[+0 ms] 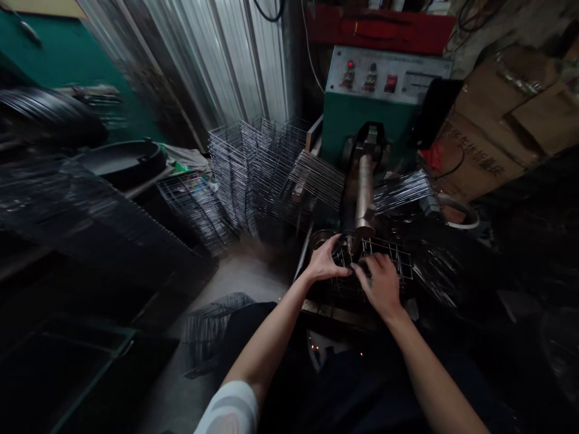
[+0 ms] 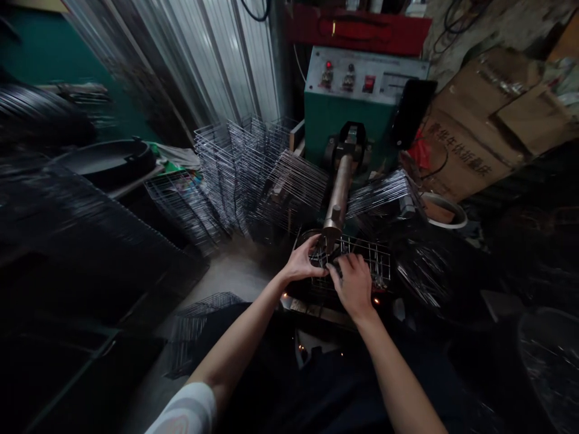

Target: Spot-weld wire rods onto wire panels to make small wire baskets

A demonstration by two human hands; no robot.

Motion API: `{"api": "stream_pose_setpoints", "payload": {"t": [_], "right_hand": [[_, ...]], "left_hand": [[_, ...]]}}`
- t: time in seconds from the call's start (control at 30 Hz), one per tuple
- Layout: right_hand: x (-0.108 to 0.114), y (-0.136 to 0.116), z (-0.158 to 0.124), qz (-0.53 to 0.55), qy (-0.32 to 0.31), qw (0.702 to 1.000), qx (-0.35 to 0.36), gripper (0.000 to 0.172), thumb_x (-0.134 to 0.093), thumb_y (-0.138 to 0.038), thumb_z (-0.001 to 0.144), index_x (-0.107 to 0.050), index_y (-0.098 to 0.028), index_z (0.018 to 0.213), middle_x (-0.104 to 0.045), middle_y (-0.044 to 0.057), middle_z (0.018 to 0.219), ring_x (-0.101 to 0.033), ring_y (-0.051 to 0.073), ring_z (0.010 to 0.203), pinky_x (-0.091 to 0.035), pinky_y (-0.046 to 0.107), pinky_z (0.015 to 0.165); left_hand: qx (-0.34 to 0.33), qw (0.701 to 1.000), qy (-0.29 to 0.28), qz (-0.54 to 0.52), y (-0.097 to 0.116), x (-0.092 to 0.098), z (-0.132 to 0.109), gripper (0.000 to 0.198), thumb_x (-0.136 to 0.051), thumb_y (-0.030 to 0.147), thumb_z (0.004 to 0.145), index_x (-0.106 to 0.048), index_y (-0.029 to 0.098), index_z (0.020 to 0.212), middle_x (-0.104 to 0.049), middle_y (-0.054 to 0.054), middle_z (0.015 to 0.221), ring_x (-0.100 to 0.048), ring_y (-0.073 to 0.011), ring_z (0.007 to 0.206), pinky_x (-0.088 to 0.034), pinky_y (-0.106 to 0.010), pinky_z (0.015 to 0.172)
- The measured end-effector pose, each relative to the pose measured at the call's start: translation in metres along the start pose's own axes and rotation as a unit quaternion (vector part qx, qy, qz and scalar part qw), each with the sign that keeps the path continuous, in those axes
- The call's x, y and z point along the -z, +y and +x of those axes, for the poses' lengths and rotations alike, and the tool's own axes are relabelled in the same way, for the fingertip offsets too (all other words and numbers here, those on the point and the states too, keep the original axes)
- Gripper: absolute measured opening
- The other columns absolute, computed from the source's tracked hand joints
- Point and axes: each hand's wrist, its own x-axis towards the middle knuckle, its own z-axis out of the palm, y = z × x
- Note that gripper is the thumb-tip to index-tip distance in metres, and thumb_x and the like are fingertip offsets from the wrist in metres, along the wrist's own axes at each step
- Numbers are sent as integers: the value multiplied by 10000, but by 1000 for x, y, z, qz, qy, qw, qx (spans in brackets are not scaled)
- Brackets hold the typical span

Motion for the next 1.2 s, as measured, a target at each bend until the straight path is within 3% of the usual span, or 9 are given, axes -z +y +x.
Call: {"api": "stream_pose_setpoints", "payload": {"t": [0.33, 0.67, 0.77, 0.83, 0.93, 0.97, 1.03, 1.1, 1.2], "right_hand": [[-13, 25, 13, 22, -23, 999, 6, 185, -538, -311, 981, -663, -201, 900, -615, 71, 896, -542, 243, 875, -428, 372, 844], [-16, 24, 14, 74, -12, 997, 10, 200, -517, -294, 985, -647, -205, 861, -635, 71, 867, -567, 243, 862, -440, 389, 858], [-5, 23, 11, 136, -11, 991, -14, 195, -529, -325, 978, -660, -210, 890, -657, 75, 899, -589, 249, 893, -455, 396, 864], [6, 28, 3, 205, -15, 977, -61, 191, -565, -371, 956, -674, -215, 975, -672, 78, 965, -610, 251, 935, -476, 387, 859], [19, 41, -17, 326, -23, 929, -170, 245, -651, -432, 892, -686, -213, 995, -696, 79, 1001, -640, 244, 940, -512, 362, 831], [21, 45, -25, 367, -21, 906, -210, 250, -684, -442, 864, -687, -208, 950, -705, 78, 987, -651, 240, 921, -521, 357, 822], [24, 50, -43, 440, -11, 851, -285, 273, -748, -452, 808, -674, -200, 886, -717, 77, 962, -672, 230, 879, -543, 348, 796], [25, 52, -59, 490, 1, 799, -348, 335, -802, -456, 757, -654, -200, 912, -725, 75, 942, -688, 213, 817, -561, 326, 734], [33, 50, -76, 507, 9, 761, -405, 477, -856, -452, 705, -609, -206, 1031, -729, 56, 868, -656, 155, 653, -531, 247, 575]], "left_hand": [[-10, 999, 2, 50, -2, 12, 24, 1125, -871, 423, 509, -363, 217, 1491, -528, -98, 1455, -526, -335, 1316, -403, -461, 1133], [-34, 996, -19, 83, 1, 16, 31, 1097, -854, 434, 553, -338, 259, 1506, -517, -92, 1456, -528, -322, 1308, -418, -458, 1112], [-42, 997, -37, 52, -13, 23, 21, 1183, -864, 478, 564, -242, 291, 1553, -412, -101, 1543, -428, -340, 1397, -356, -485, 1162], [-41, 998, -40, 9, -36, 23, 6, 1363, -911, 483, 487, -124, 285, 1581, -226, -118, 1634, -243, -366, 1494, -255, -509, 1214], [30, 991, -15, -130, -88, 1, -27, 1561, -957, 387, 397, 50, 250, 1582, 15, -144, 1669, -15, -384, 1534, -146, -535, 1236], [71, 974, -21, -216, -105, -14, -37, 1545, -941, 349, 444, 117, 276, 1568, 17, -139, 1670, -42, -373, 1535, -195, -537, 1222], [123, 903, -47, -409, -132, -49, -53, 1471, -882, 290, 533, 195, 376, 1531, 19, -113, 1673, -218, -369, 1503, -377, -533, 1131], [140, 843, -47, -517, -146, -83, -59, 1396, -832, 218, 556, 146, 451, 1524, 27, -84, 1676, -381, -358, 1426, -524, -464, 985], [135, 814, -29, -564, -146, -111, -52, 1308, -798, 186, 544, 10, 479, 1530, -44, -60, 1674, -485, -329, 1347, -585, -350, 829]]}}
